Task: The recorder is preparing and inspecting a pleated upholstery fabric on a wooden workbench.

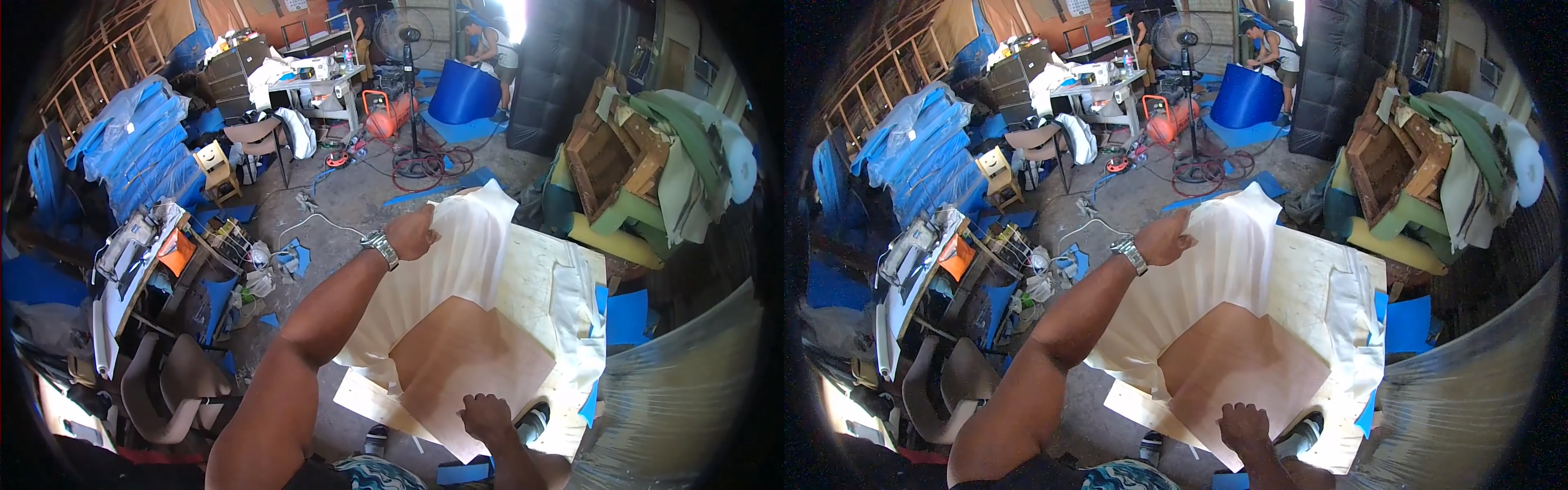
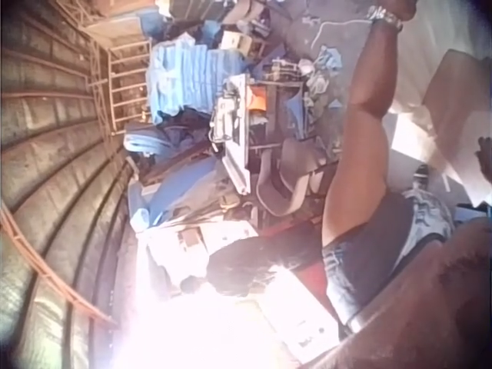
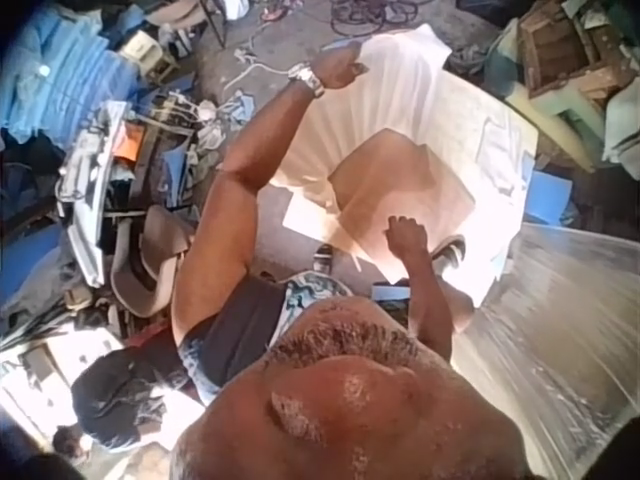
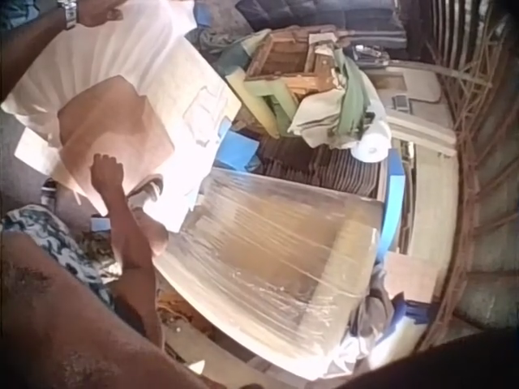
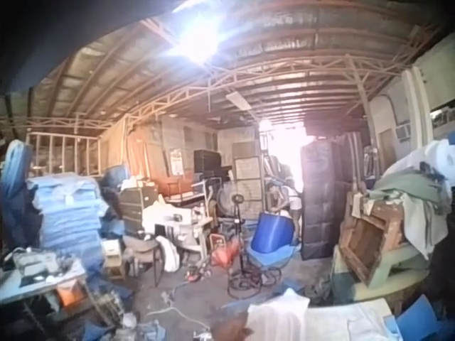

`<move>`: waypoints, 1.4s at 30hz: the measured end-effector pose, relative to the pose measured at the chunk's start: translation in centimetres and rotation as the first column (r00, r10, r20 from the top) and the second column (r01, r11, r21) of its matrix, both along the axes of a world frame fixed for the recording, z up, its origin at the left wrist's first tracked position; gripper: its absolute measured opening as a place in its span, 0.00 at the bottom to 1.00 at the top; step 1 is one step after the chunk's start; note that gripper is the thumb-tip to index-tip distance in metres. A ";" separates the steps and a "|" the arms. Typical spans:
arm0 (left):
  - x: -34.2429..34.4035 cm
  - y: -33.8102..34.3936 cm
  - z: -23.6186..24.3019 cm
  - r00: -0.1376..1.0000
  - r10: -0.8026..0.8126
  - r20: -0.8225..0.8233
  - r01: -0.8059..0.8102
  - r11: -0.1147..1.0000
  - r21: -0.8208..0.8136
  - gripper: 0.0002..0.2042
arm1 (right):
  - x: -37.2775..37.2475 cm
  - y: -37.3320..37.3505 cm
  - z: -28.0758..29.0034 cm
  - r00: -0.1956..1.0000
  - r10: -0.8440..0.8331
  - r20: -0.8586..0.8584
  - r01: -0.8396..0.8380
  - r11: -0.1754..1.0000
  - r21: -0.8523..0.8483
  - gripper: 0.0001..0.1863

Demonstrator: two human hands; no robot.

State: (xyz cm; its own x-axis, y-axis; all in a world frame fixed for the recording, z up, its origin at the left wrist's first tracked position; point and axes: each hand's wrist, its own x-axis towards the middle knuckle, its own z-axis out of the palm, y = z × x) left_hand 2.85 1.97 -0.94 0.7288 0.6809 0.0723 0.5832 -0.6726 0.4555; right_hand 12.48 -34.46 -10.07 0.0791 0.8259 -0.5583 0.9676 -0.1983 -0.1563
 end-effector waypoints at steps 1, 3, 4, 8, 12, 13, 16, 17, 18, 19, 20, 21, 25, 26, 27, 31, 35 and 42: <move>0.0 -0.1 0.0 1.000 -0.005 0.016 0.004 1.000 0.010 0.22 | 0.0 0.0 0.0 1.000 0.004 -0.011 -0.004 1.000 0.009 0.19; -0.1 -0.1 0.0 1.000 0.000 0.012 0.000 1.000 0.021 0.22 | 0.0 0.0 0.1 1.000 0.001 -0.004 -0.001 1.000 0.005 0.19; -0.1 -0.1 0.0 1.000 -0.004 0.027 0.004 1.000 0.022 0.22 | 0.0 0.0 0.1 1.000 0.005 -0.011 -0.004 1.000 0.009 0.19; -0.1 -0.1 0.0 0.999 -0.020 0.038 0.018 0.998 0.056 0.20 | 0.0 0.0 0.0 1.000 -0.001 -0.009 0.001 1.000 0.005 0.20; 0.0 0.0 -0.1 1.000 -0.012 0.016 0.011 0.999 0.040 0.20 | 0.0 0.0 -0.1 1.000 -0.003 -0.001 0.003 1.000 0.003 0.20; 0.0 0.0 -0.1 1.000 0.005 -0.002 -0.005 0.999 0.041 0.21 | 0.0 0.0 -0.1 1.000 0.001 -0.011 -0.001 1.000 0.009 0.20; 0.0 0.1 -0.1 0.999 -0.031 0.036 0.029 0.999 0.045 0.20 | 0.0 0.0 -0.2 1.000 0.007 -0.003 -0.007 1.000 0.015 0.20; 0.0 0.1 -0.1 0.999 -0.026 0.024 0.025 0.998 0.049 0.20 | 0.0 0.0 -0.2 1.000 0.009 -0.004 -0.009 1.000 0.016 0.20; 0.0 0.1 -0.1 0.999 -0.024 0.023 0.023 0.999 0.046 0.20 | 0.0 0.0 -0.2 1.000 0.007 0.006 -0.007 1.000 0.006 0.20; 0.0 0.1 -0.1 0.999 -0.029 0.033 0.027 0.999 0.036 0.20 | 0.0 0.0 -0.1 1.000 0.012 -0.005 -0.012 1.000 0.018 0.20; 0.0 0.1 -0.1 1.000 -0.023 0.020 0.022 0.999 0.044 0.20 | 0.0 0.0 -0.1 1.000 0.012 -0.006 -0.012 1.000 0.018 0.19; 0.0 0.1 -0.2 1.000 -0.019 0.018 0.018 0.999 0.039 0.21 | 0.0 0.0 -0.1 1.000 0.008 0.003 -0.008 1.000 0.011 0.19; 0.0 0.0 0.0 1.000 -0.020 0.013 0.020 0.999 0.037 0.21 | -0.1 0.0 0.0 1.000 0.006 -0.008 -0.006 1.000 0.009 0.19; 0.0 0.0 0.0 1.000 -0.021 0.012 0.021 0.999 0.037 0.21 | -0.1 0.0 0.0 1.000 0.007 -0.009 -0.006 1.000 0.015 0.19; 0.0 -0.1 0.1 1.000 -0.006 -0.001 0.006 1.000 0.024 0.21 | -0.1 0.0 0.0 1.000 0.003 -0.002 -0.003 1.000 0.013 0.19; 0.0 -0.3 0.4 1.000 0.017 -0.013 -0.017 1.000 0.003 0.22 | -0.1 0.0 0.0 1.000 0.013 -0.011 -0.013 1.000 0.023 0.19; 0.0 -0.3 0.5 0.999 0.022 -0.033 -0.022 1.000 0.007 0.22 | 0.0 0.0 0.0 1.000 0.020 -0.013 -0.020 1.000 0.010 0.19; 0.0 -0.3 0.5 0.999 0.024 -0.026 -0.024 1.000 0.017 0.22 | -0.2 0.2 0.1 1.000 0.022 0.006 -0.022 1.000 0.007 0.19</move>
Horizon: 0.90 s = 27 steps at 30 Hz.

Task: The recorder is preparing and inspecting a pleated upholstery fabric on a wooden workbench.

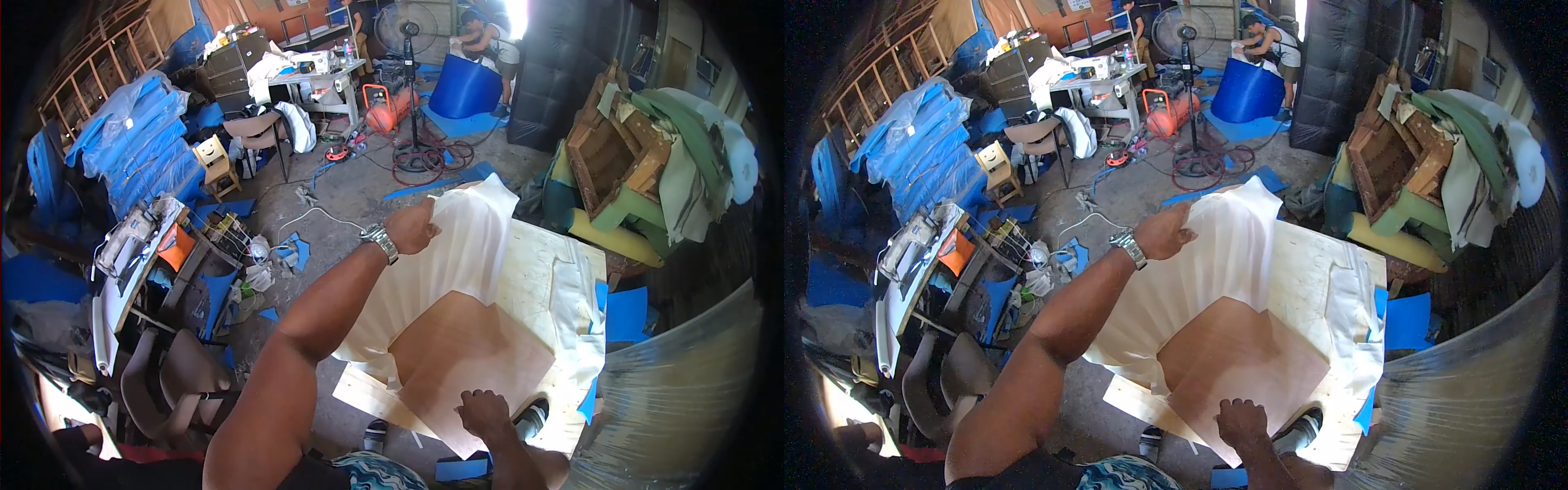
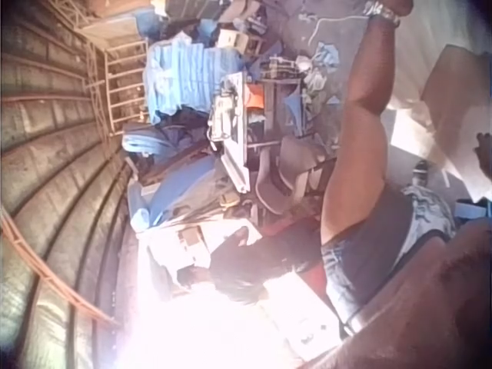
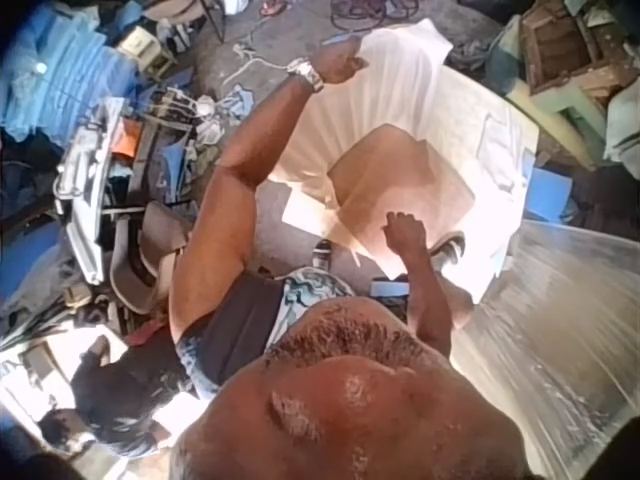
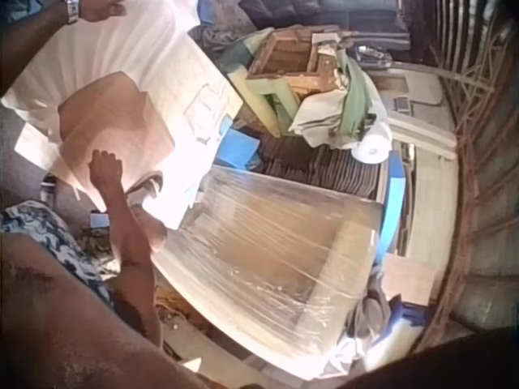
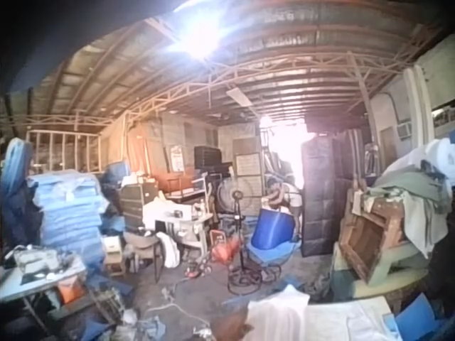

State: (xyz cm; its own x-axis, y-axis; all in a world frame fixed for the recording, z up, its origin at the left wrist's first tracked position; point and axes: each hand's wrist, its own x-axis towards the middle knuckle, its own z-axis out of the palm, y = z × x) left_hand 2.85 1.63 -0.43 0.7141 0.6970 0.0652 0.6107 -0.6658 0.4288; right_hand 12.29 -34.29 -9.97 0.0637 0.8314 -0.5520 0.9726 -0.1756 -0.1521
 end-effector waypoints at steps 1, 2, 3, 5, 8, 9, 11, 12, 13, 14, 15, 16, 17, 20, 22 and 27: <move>0.0 0.0 -0.1 1.000 -0.007 0.012 0.007 1.000 0.000 0.22 | 0.0 0.0 0.0 1.000 0.008 -0.012 -0.008 1.000 0.008 0.19; -0.1 0.0 -0.2 1.000 -0.001 0.002 0.001 1.000 -0.002 0.22 | -0.1 0.0 0.0 1.000 0.002 -0.018 -0.002 1.000 0.008 0.19; 0.0 0.1 -0.3 1.000 0.001 0.002 -0.001 1.000 -0.001 0.22 | -0.1 0.0 0.0 1.000 -0.008 -0.015 0.008 1.000 0.001 0.19; 0.0 0.3 -0.5 1.000 0.009 0.005 -0.009 1.000 -0.001 0.22 | -0.1 -0.1 0.0 1.000 0.000 -0.019 0.000 1.000 0.002 0.18; 0.0 0.6 -0.8 0.997 -0.054 0.054 0.052 0.998 0.047 0.21 | -0.1 -0.1 -0.2 1.000 0.005 -0.009 -0.005 1.000 0.008 0.18; 0.0 0.6 -0.9 0.997 -0.061 0.056 0.057 0.997 0.058 0.21 | -0.1 -0.1 -0.2 1.000 0.006 0.006 -0.006 1.000 0.005 0.19; 0.0 0.6 -0.9 0.996 -0.064 0.058 0.060 0.996 0.068 0.21 | -0.1 -0.1 -0.3 1.000 0.014 -0.001 -0.014 1.000 0.015 0.19; 0.0 0.5 -0.8 0.998 -0.050 0.042 0.048 0.997 0.054 0.21 | -0.1 -0.1 -0.4 1.000 0.014 0.013 -0.014 1.000 0.003 0.19; 0.0 0.4 -0.7 0.998 -0.043 0.040 0.041 0.998 0.042 0.21 | -0.1 -0.1 -0.4 1.000 0.019 0.002 -0.019 1.000 0.013 0.19; 0.0 0.4 -0.7 0.999 -0.035 0.026 0.034 0.999 0.039 0.21 | -0.1 -0.1 -0.4 1.000 0.020 0.002 -0.020 1.000 0.015 0.19; 0.0 0.3 -0.6 0.999 -0.034 0.030 0.033 0.998 0.049 0.21 | -0.1 -0.1 -0.4 1.000 0.017 0.013 -0.018 1.000 0.005 0.19; -0.1 0.3 -0.6 0.998 -0.039 0.044 0.036 0.998 0.060 0.21 | -0.1 -0.2 -0.4 1.000 0.021 0.002 -0.021 1.000 0.015 0.19; -0.1 0.2 -0.6 0.999 -0.033 0.034 0.031 0.998 0.057 0.21 | -0.1 -0.2 -0.4 1.000 0.016 -0.003 -0.016 1.000 0.015 0.19; -0.1 0.3 -0.6 0.998 -0.043 0.040 0.041 0.998 0.045 0.21 | -0.1 -0.3 -0.4 1.000 0.012 -0.008 -0.012 1.000 0.021 0.19; -0.1 0.3 -0.6 0.998 -0.045 0.042 0.044 0.999 0.030 0.21 | -0.1 -0.3 -0.5 1.000 0.013 -0.006 -0.013 0.999 0.030 0.19; -0.1 0.4 -0.5 0.998 -0.045 0.034 0.044 0.999 0.032 0.21 | 0.0 -0.3 -0.6 1.000 0.003 -0.002 -0.003 0.999 0.039 0.19</move>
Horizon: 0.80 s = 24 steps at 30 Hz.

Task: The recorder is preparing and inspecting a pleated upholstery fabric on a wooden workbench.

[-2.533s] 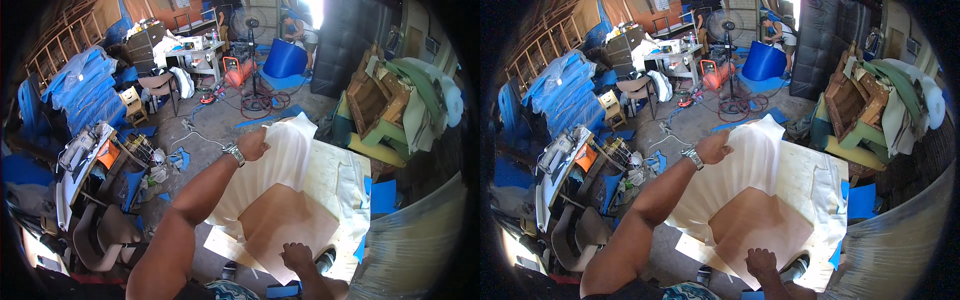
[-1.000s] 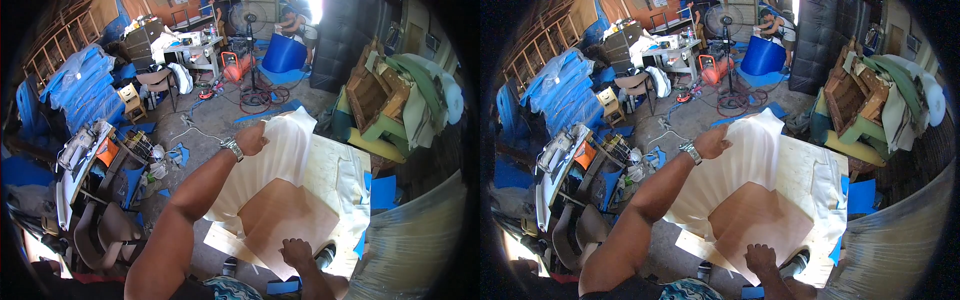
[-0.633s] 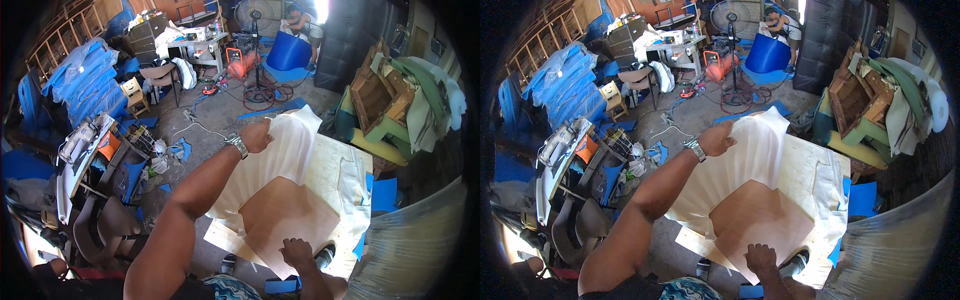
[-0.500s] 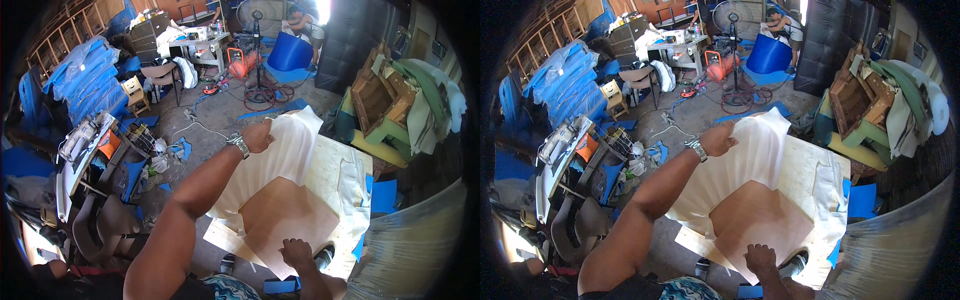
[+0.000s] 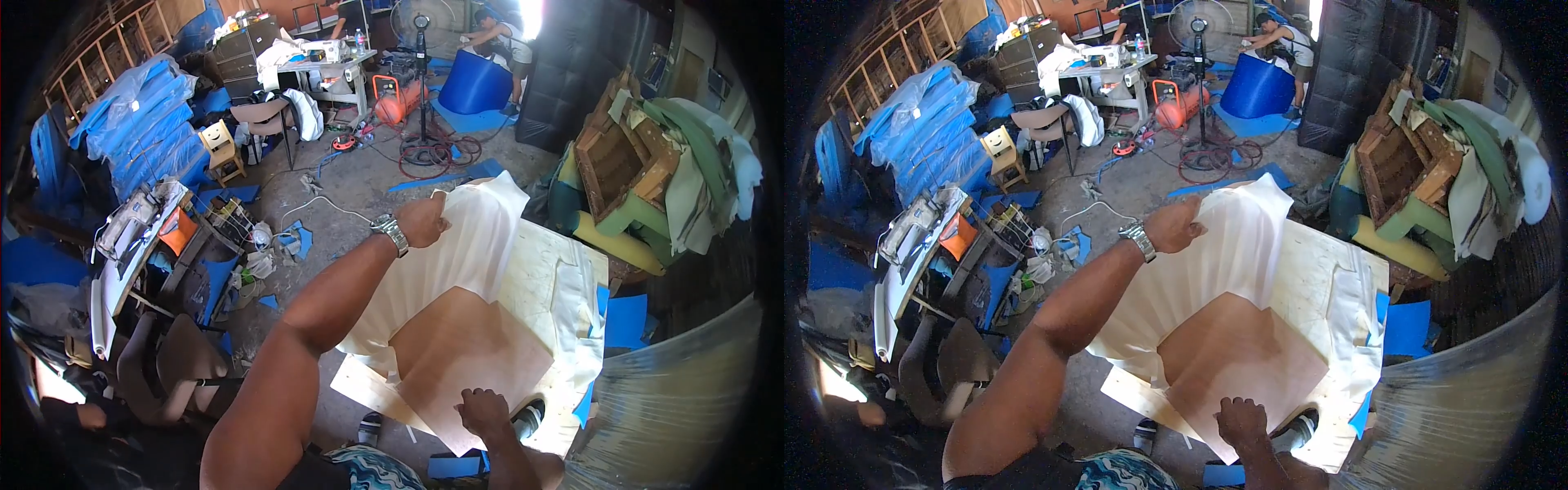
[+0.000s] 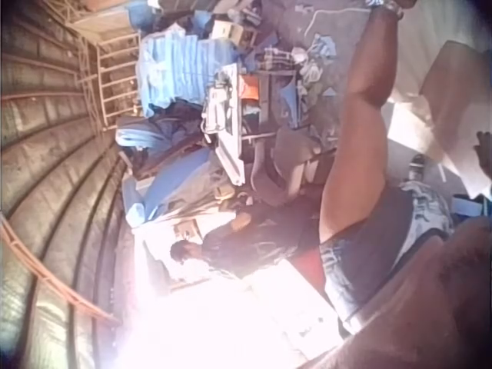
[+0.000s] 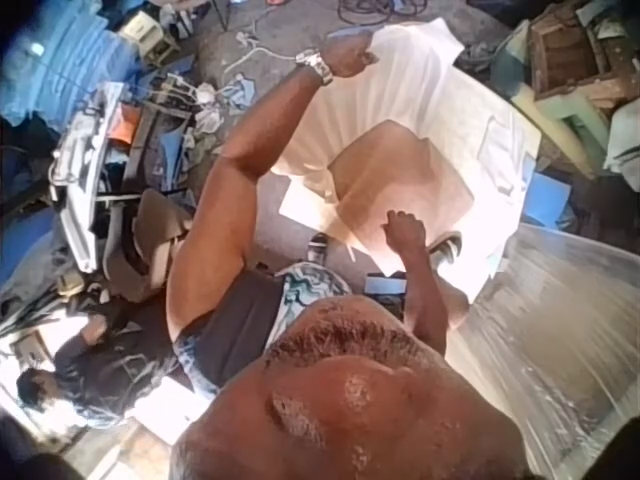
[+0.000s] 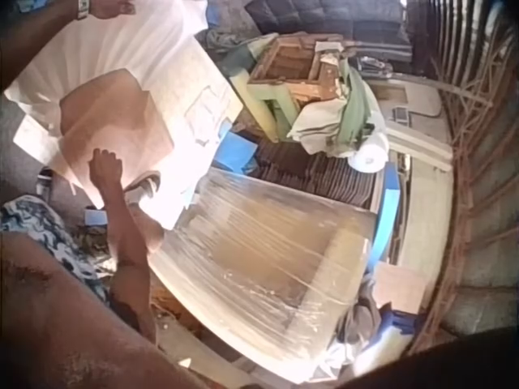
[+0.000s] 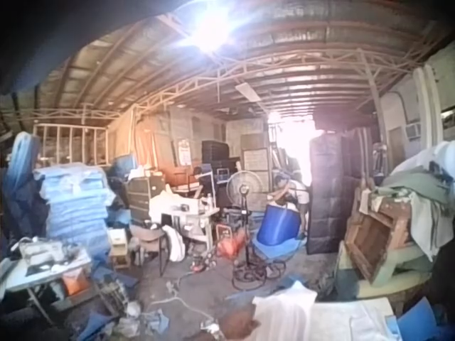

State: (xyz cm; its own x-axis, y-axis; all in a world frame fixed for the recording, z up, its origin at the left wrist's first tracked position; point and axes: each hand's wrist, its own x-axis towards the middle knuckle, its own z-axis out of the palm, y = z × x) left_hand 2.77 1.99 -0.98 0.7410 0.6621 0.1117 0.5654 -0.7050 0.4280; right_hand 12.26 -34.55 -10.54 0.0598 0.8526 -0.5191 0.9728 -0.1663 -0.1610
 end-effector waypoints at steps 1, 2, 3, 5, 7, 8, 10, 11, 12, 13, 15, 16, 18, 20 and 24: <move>0.0 0.0 0.0 1.000 -0.004 0.005 0.004 1.000 0.000 0.22 | 0.0 0.0 0.0 1.000 0.006 -0.010 -0.006 1.000 0.011 0.19; 0.0 0.0 0.0 1.000 0.000 -0.003 0.000 1.000 0.001 0.22 | 0.0 0.1 0.1 1.000 0.005 -0.010 -0.005 1.000 0.002 0.19; 0.0 0.0 0.0 1.000 -0.002 0.000 0.002 1.000 0.000 0.22 | 0.0 0.1 0.1 1.000 -0.001 -0.002 0.001 1.000 -0.013 0.18; 0.0 0.0 0.0 1.000 -0.004 0.004 0.004 1.000 -0.003 0.22 | 0.0 0.2 0.2 1.000 0.003 -0.014 -0.004 1.000 -0.013 0.18; 0.0 0.0 0.0 1.000 -0.019 0.023 0.019 1.000 0.010 0.22 | 0.0 0.2 0.2 1.000 0.003 -0.018 -0.003 1.000 -0.018 0.18; 0.0 0.0 0.0 1.000 -0.016 0.019 0.016 1.000 0.015 0.22 | 0.0 0.3 0.2 1.000 0.001 -0.018 -0.001 1.000 -0.022 0.19; 0.0 -0.1 0.2 1.000 -0.010 0.015 0.010 1.000 -0.004 0.22 | 0.0 0.2 0.2 1.000 -0.002 -0.019 0.002 1.000 -0.025 0.19; 0.0 -0.1 0.2 1.000 -0.006 0.005 0.006 1.000 -0.004 0.22 | 0.0 0.2 0.2 1.000 -0.005 -0.019 0.004 1.000 -0.026 0.19; -0.1 -0.2 0.3 1.000 -0.005 0.004 0.005 1.000 -0.004 0.22 | 0.0 0.1 0.1 1.000 -0.010 -0.011 0.010 1.000 -0.029 0.19; -0.1 -0.2 0.3 1.000 -0.009 0.008 0.009 1.000 -0.006 0.22 | 0.0 0.1 0.0 1.000 -0.008 -0.018 0.008 1.000 -0.025 0.19; 0.0 -0.3 0.4 1.000 -0.002 -0.008 0.002 1.000 -0.008 0.22 | 0.0 0.1 -0.1 1.000 0.006 0.006 -0.006 1.000 -0.002 0.19; 0.0 -0.3 0.4 1.000 -0.005 -0.007 0.004 1.000 -0.016 0.22 | 0.0 0.0 -0.1 1.000 0.011 -0.006 -0.011 1.000 0.016 0.19; 0.0 -0.2 0.3 1.000 -0.002 -0.012 0.002 1.000 -0.016 0.22 | 0.0 0.0 -0.1 1.000 0.000 -0.004 0.000 1.000 0.000 0.19; 0.0 -0.2 0.3 1.000 -0.005 -0.005 0.005 1.000 -0.015 0.22 | 0.0 0.0 0.0 1.000 -0.007 -0.016 0.006 1.000 -0.007 0.19; 0.0 0.0 0.2 1.000 -0.013 -0.006 0.013 1.000 -0.027 0.21 | 0.0 0.1 0.1 1.000 -0.017 -0.006 0.017 1.000 -0.023 0.19</move>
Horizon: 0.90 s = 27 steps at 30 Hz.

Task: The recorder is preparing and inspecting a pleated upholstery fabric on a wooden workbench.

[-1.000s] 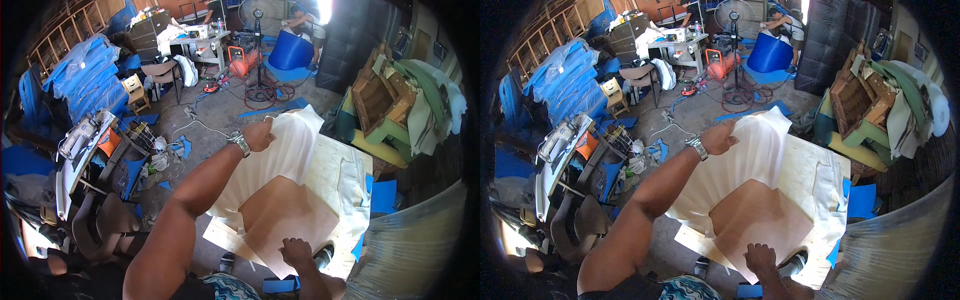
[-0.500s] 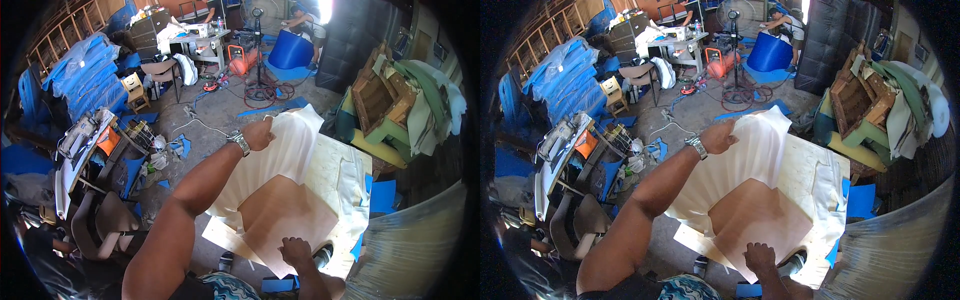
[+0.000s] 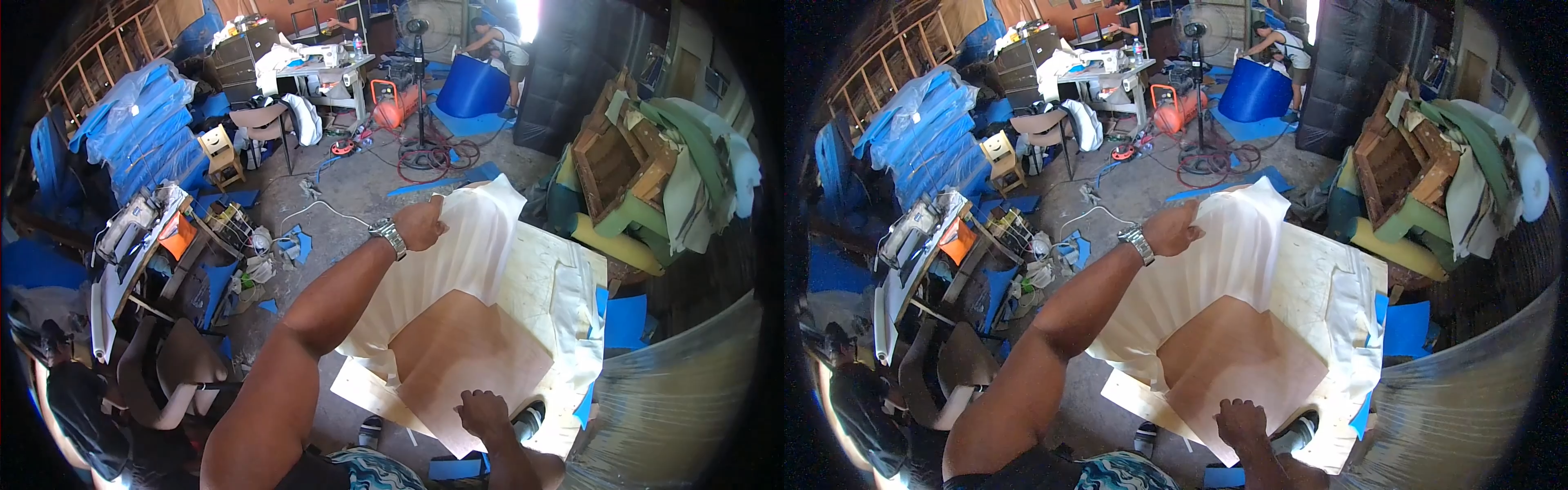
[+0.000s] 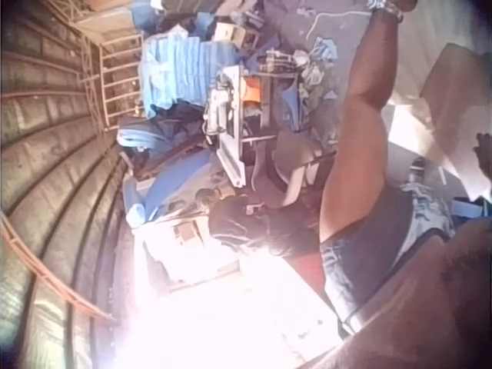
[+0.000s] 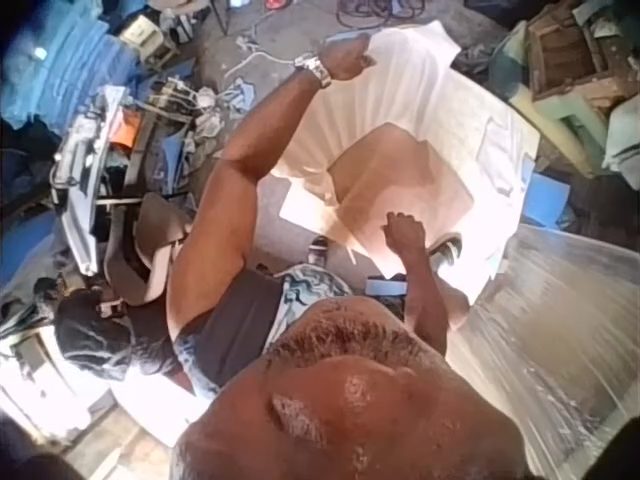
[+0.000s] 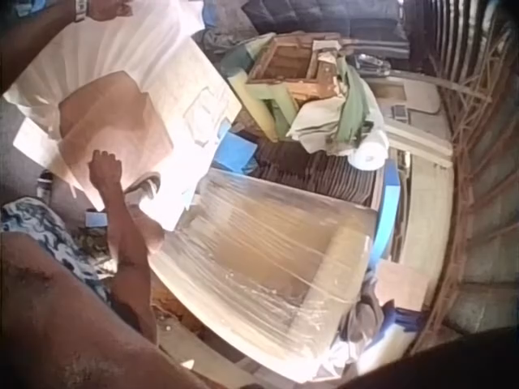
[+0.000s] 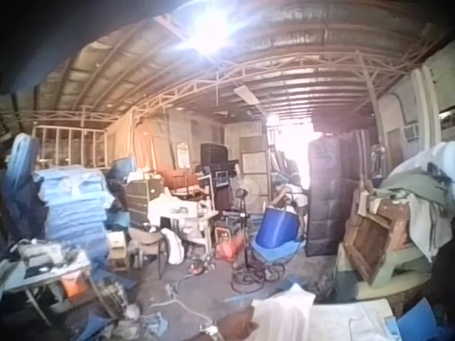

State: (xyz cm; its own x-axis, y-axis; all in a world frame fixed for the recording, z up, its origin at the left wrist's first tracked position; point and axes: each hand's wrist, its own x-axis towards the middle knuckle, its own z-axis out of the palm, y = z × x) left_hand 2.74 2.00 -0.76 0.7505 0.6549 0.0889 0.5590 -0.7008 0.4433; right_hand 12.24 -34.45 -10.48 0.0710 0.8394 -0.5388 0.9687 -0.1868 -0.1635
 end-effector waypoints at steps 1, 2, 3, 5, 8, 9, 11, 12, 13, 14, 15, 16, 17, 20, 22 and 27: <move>0.0 0.0 0.0 1.000 -0.012 0.011 0.012 1.000 -0.007 0.21 | 0.0 0.0 0.0 1.000 0.006 -0.009 -0.006 1.000 0.009 0.19; 0.0 0.0 0.0 1.000 -0.005 0.000 0.005 1.000 -0.003 0.21 | 0.0 0.0 -0.1 1.000 0.009 -0.009 -0.009 1.000 0.020 0.19; 0.0 0.0 0.0 1.000 -0.009 0.003 0.009 1.000 0.004 0.21 | 0.0 0.0 -0.1 1.000 0.007 0.002 -0.007 1.000 0.015 0.19; 0.0 0.0 -0.1 1.000 -0.012 0.008 0.011 1.000 0.010 0.21 | 0.1 0.0 -0.2 1.000 0.012 -0.008 -0.012 1.000 0.024 0.19; 0.0 0.0 0.0 1.000 -0.006 0.002 0.006 1.000 -0.002 0.21 | 0.1 -0.1 -0.1 1.000 0.012 -0.005 -0.012 1.000 0.017 0.19; 0.0 -0.1 0.0 1.000 -0.004 0.000 0.004 1.000 0.006 0.21 | 0.1 0.0 -0.1 1.000 0.008 0.006 -0.008 1.000 0.009 0.19; 0.0 -0.1 0.1 1.000 0.002 -0.001 -0.002 1.000 0.013 0.21 | 0.1 0.0 -0.1 1.000 0.014 0.000 -0.014 1.000 0.015 0.19; 0.0 -0.1 0.1 1.000 0.004 -0.007 -0.004 1.000 0.013 0.21 | 0.0 0.0 -0.1 1.000 0.009 0.011 -0.009 1.000 0.006 0.19; 0.0 -0.1 0.1 1.000 0.000 -0.002 0.000 1.000 0.009 0.21 | 0.1 0.0 -0.1 1.000 0.016 0.003 -0.016 1.000 0.012 0.19; 0.0 -0.1 0.0 1.000 0.009 -0.010 -0.009 1.000 0.011 0.21 | 0.1 0.0 -0.2 1.000 0.016 -0.001 -0.016 1.000 0.021 0.19; 0.0 -0.1 -0.1 1.000 0.013 -0.009 -0.013 1.000 0.016 0.21 | 0.1 -0.1 -0.2 1.000 0.011 0.005 -0.011 1.000 0.023 0.19; 0.0 -0.1 -0.2 1.000 0.009 0.008 -0.009 1.000 0.025 0.21 | 0.1 -0.1 -0.2 1.000 0.018 -0.002 -0.018 0.999 0.030 0.19; 0.0 0.0 -0.3 1.000 0.020 -0.005 -0.020 1.000 0.022 0.21 | 0.1 -0.1 -0.3 1.000 0.021 -0.004 -0.021 0.999 0.035 0.19; 0.1 0.1 -0.6 0.999 0.001 0.043 -0.002 0.999 0.033 0.21 | 0.1 -0.1 -0.4 0.999 0.032 -0.002 -0.032 0.999 0.043 0.20; 0.1 0.2 -0.7 1.000 0.002 0.031 -0.003 0.999 0.040 0.20 | 0.2 -0.1 -0.5 0.999 0.039 0.000 -0.039 0.998 0.043 0.20; 0.1 0.2 -0.7 1.000 0.014 0.021 -0.015 0.999 0.050 0.20 | 0.1 -0.1 -0.5 1.000 0.027 0.004 -0.027 0.999 0.027 0.20</move>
